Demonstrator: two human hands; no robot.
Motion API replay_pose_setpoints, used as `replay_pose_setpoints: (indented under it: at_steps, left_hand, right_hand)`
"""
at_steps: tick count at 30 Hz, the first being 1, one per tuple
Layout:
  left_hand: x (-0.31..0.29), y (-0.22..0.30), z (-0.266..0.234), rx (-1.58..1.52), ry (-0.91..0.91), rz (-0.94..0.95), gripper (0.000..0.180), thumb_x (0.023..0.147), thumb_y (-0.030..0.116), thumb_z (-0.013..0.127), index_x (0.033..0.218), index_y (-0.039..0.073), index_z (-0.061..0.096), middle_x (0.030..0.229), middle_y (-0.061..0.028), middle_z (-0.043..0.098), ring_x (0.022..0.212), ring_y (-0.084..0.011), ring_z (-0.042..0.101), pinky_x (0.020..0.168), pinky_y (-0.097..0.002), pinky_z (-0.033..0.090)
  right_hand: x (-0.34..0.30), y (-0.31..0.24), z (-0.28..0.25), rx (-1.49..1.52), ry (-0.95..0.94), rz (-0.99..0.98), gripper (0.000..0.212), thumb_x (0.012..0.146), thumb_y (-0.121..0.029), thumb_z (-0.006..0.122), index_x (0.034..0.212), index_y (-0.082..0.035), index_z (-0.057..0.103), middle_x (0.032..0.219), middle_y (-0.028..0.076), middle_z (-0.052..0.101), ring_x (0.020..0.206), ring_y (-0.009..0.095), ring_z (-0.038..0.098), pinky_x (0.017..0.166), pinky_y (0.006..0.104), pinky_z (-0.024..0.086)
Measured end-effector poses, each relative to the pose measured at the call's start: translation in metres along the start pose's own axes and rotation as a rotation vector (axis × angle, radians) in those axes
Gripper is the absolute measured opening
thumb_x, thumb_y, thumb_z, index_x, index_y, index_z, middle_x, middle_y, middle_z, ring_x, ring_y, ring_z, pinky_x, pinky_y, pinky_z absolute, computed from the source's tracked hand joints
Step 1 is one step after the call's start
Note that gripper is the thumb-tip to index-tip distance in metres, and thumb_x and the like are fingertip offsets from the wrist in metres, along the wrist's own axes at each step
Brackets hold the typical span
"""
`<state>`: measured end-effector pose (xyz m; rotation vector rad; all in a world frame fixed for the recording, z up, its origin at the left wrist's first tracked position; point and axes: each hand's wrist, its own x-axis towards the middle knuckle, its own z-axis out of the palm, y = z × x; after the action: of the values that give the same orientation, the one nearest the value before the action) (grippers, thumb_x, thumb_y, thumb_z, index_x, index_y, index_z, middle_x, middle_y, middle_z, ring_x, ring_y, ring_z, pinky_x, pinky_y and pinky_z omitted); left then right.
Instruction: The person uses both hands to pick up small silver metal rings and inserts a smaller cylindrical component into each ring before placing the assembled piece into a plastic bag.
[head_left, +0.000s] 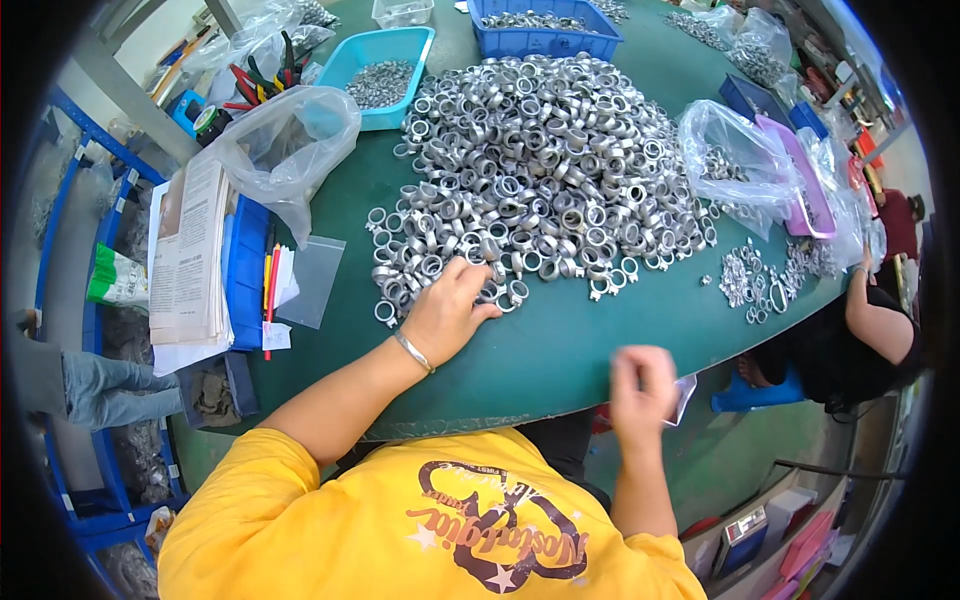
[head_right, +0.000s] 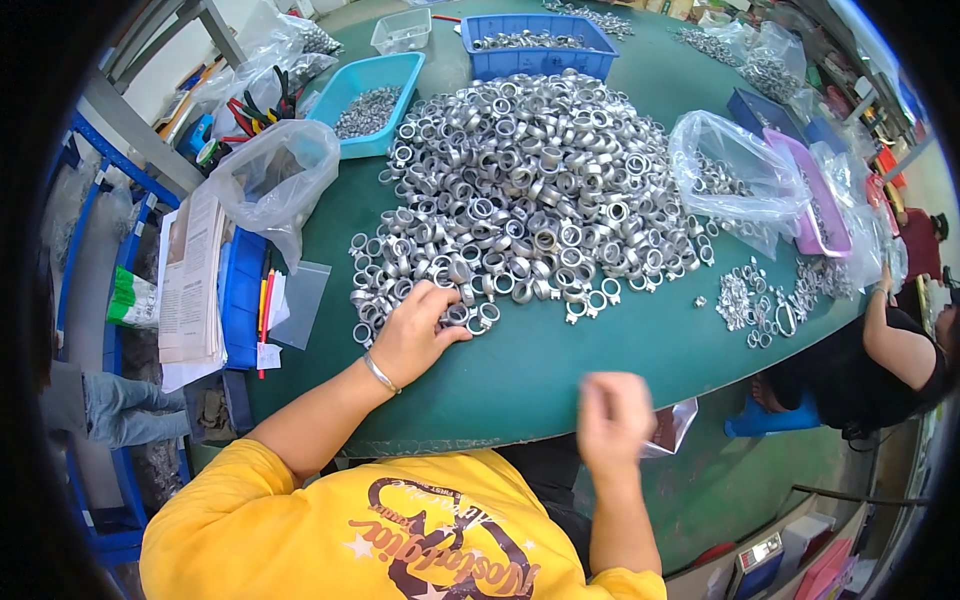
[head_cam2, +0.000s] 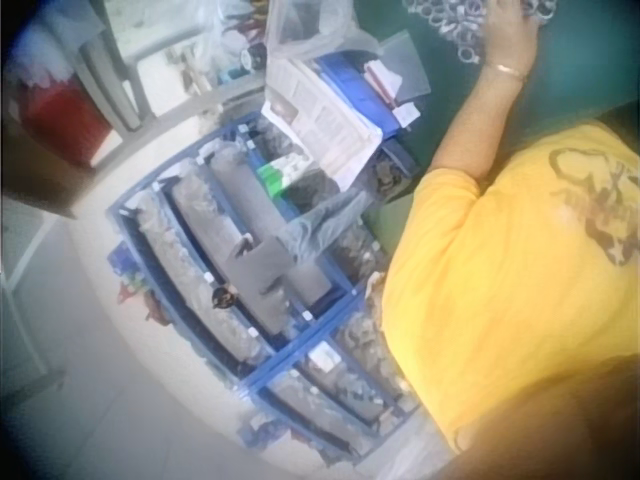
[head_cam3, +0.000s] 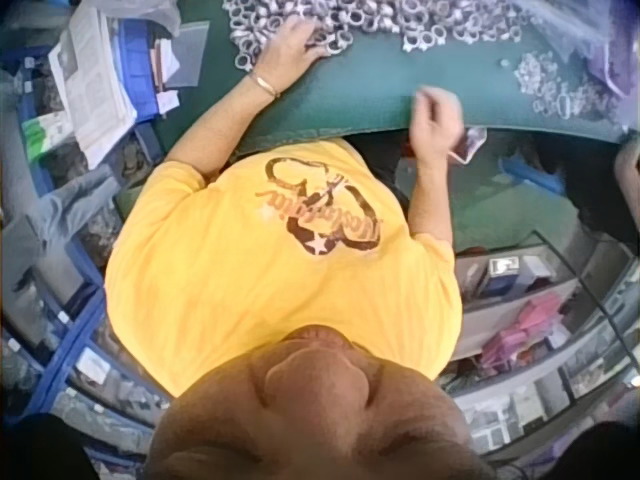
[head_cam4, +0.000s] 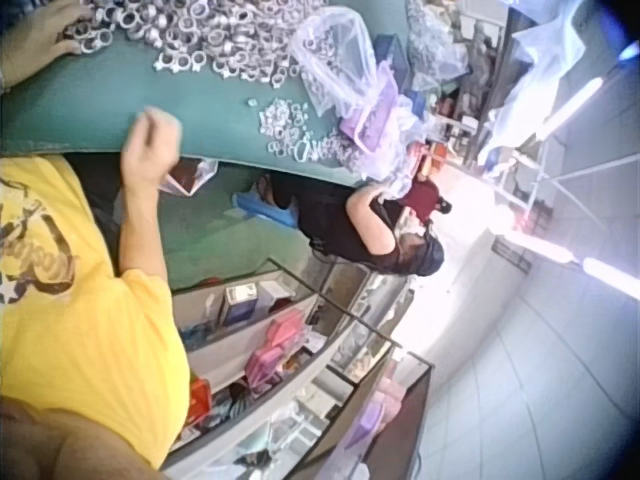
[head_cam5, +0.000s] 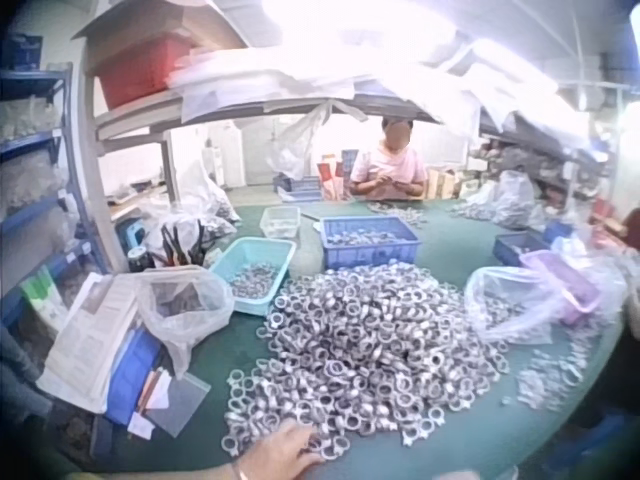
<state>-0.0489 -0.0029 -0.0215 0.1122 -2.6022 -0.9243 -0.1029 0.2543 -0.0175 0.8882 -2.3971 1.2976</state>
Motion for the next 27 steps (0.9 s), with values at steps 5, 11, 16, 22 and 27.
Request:
replay_pose_setpoints:
  at_steps: [5, 11, 16, 22, 27]
  left_hand:
    - [0.007, 0.015, -0.021, -0.182, 0.081, -0.158, 0.036, 0.064, 0.006, 0.074, 0.095, 0.002, 0.056, 0.084, -0.0039, 0.049, 0.052, -0.0052, 0.048, 0.051, -0.0181, 0.041]
    - [-0.034, 0.023, -0.011, -0.548, 0.075, -0.275, 0.025, 0.074, -0.003, 0.062, 0.097, 0.001, 0.055, 0.085, -0.0034, 0.050, 0.063, -0.0049, 0.051, 0.052, -0.0166, 0.043]
    - [-0.046, 0.036, 0.014, -0.912, 0.043, -0.359, 0.040, 0.080, -0.005, 0.055, 0.118, 0.001, 0.045, 0.097, -0.0067, 0.052, 0.084, -0.0114, 0.056, 0.066, -0.0209, 0.050]
    - [-0.044, 0.035, 0.008, -0.966, -0.062, -0.347, 0.024, 0.083, -0.001, 0.054, 0.107, -0.002, 0.056, 0.101, -0.0072, 0.053, 0.083, -0.0120, 0.057, 0.068, -0.0210, 0.050]
    - [-0.047, 0.032, 0.002, -0.997, -0.039, -0.329, 0.018, 0.083, -0.001, 0.054, 0.101, -0.004, 0.056, 0.102, -0.0084, 0.053, 0.082, -0.0123, 0.058, 0.070, -0.0218, 0.050]
  right_hand:
    - [0.043, -0.015, 0.069, -0.008, -0.218, -0.172, 0.017, 0.068, 0.003, 0.058, 0.084, -0.004, 0.060, 0.090, 0.012, 0.055, 0.081, 0.029, 0.053, 0.066, 0.0327, 0.044]
    - [0.054, -0.014, 0.075, -0.132, -0.226, -0.244, 0.011, 0.071, -0.002, 0.060, 0.082, -0.003, 0.058, 0.084, 0.010, 0.055, 0.075, 0.026, 0.053, 0.065, 0.0320, 0.044]
    - [0.029, -0.035, 0.063, 0.550, -0.452, 0.566, 0.007, 0.083, -0.007, 0.057, 0.085, 0.000, 0.056, 0.077, 0.003, 0.053, 0.065, 0.009, 0.051, 0.057, 0.0227, 0.043]
    - [0.017, -0.051, 0.052, 0.626, -0.509, 0.441, 0.007, 0.084, -0.002, 0.053, 0.090, 0.001, 0.055, 0.082, 0.003, 0.051, 0.068, 0.008, 0.050, 0.061, 0.0203, 0.042]
    - [0.023, -0.057, 0.053, 0.579, -0.490, 0.264, 0.008, 0.080, 0.002, 0.056, 0.087, 0.001, 0.056, 0.084, 0.009, 0.056, 0.074, 0.018, 0.055, 0.066, 0.0248, 0.044]
